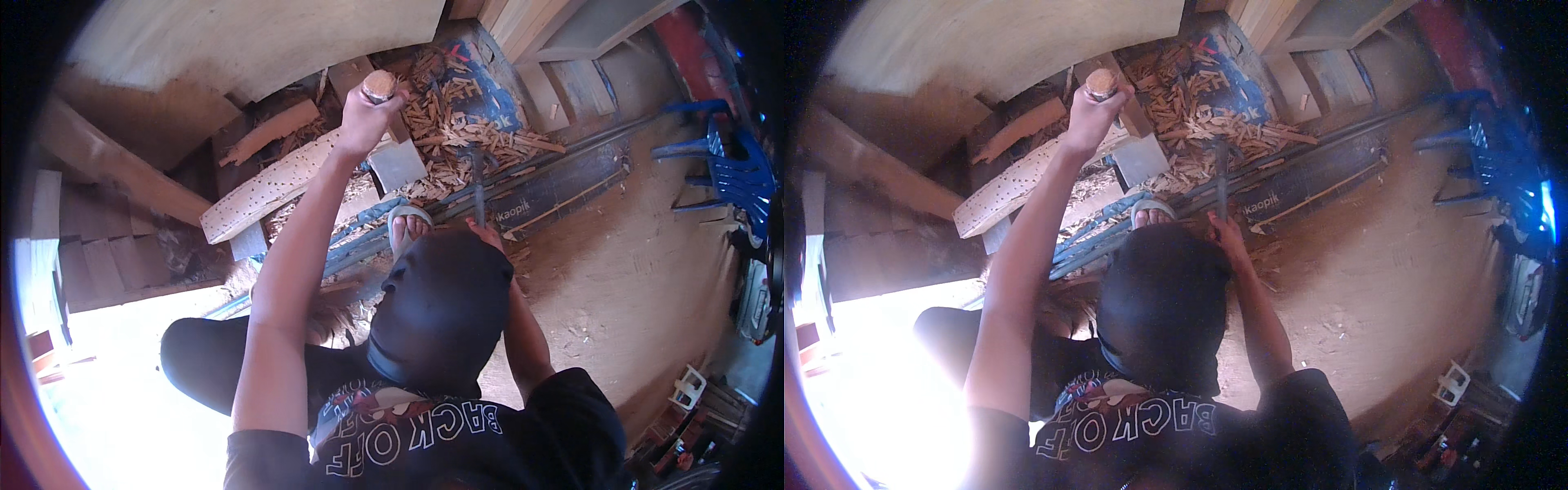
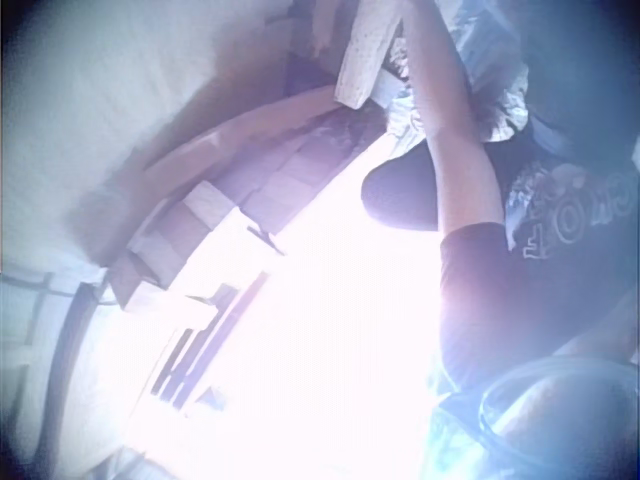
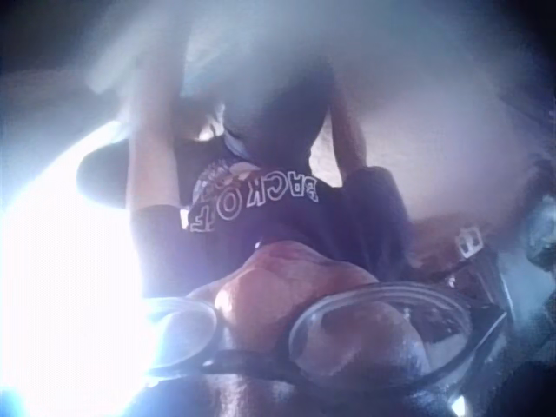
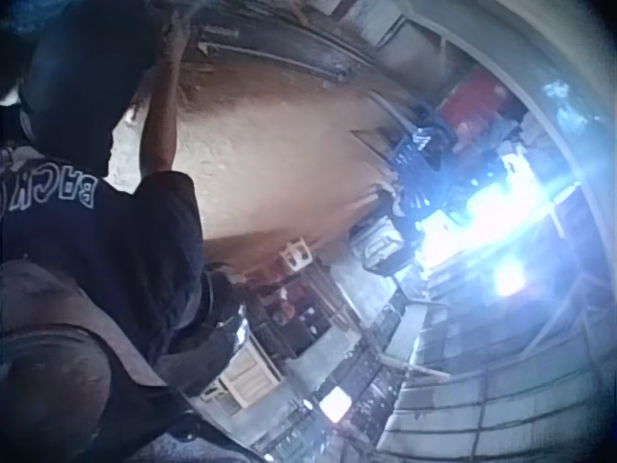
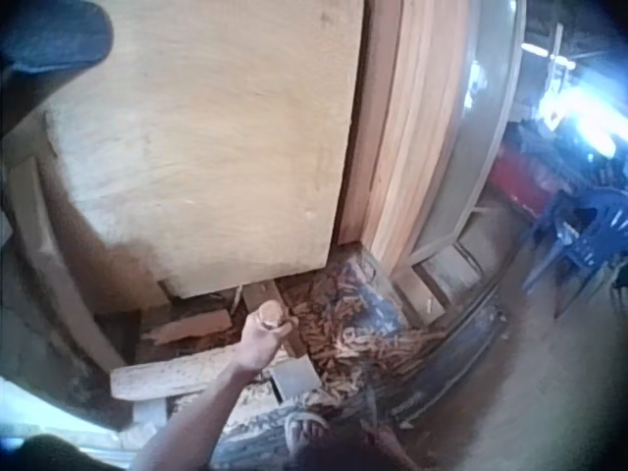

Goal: The person sits on the floor and uses a hammer to repeatedly strike a small cylindrical wooden piece held in the left hand. The person occasionally repositions the wood and continues striking it against a larger wooden board.

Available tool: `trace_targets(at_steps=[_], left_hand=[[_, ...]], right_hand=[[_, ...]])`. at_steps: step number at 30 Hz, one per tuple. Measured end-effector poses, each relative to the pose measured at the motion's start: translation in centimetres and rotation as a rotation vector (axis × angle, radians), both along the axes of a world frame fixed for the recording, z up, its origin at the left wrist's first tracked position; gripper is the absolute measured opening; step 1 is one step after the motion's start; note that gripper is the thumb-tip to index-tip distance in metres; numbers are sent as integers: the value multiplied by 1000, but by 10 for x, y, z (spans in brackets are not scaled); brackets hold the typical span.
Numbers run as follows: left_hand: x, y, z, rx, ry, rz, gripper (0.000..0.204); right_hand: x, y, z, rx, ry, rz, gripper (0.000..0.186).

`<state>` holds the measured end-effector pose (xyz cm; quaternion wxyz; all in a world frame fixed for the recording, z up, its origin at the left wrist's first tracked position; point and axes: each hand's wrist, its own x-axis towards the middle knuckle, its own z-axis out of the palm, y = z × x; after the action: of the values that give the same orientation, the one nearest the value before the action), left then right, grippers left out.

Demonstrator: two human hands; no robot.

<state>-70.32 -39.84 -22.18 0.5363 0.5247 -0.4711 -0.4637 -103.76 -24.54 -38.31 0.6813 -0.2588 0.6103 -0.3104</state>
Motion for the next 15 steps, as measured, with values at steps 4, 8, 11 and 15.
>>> trace_targets(at_steps=[4,8,11,15], left_hand=[[0,-2,2,-38,-8,-5,16],[-4,-2,-1,-28,-37,-9,16],[-7,-1,-4,-121,-38,-22,16],[-8,-2,-5,-117,-56,-30,13]], right_hand=[[23,-12,58,-315,245,71,29],[15,-26,150,-430,304,132,26],[30,-37,197,-557,378,142,23],[46,-45,235,-466,96,218,25]])
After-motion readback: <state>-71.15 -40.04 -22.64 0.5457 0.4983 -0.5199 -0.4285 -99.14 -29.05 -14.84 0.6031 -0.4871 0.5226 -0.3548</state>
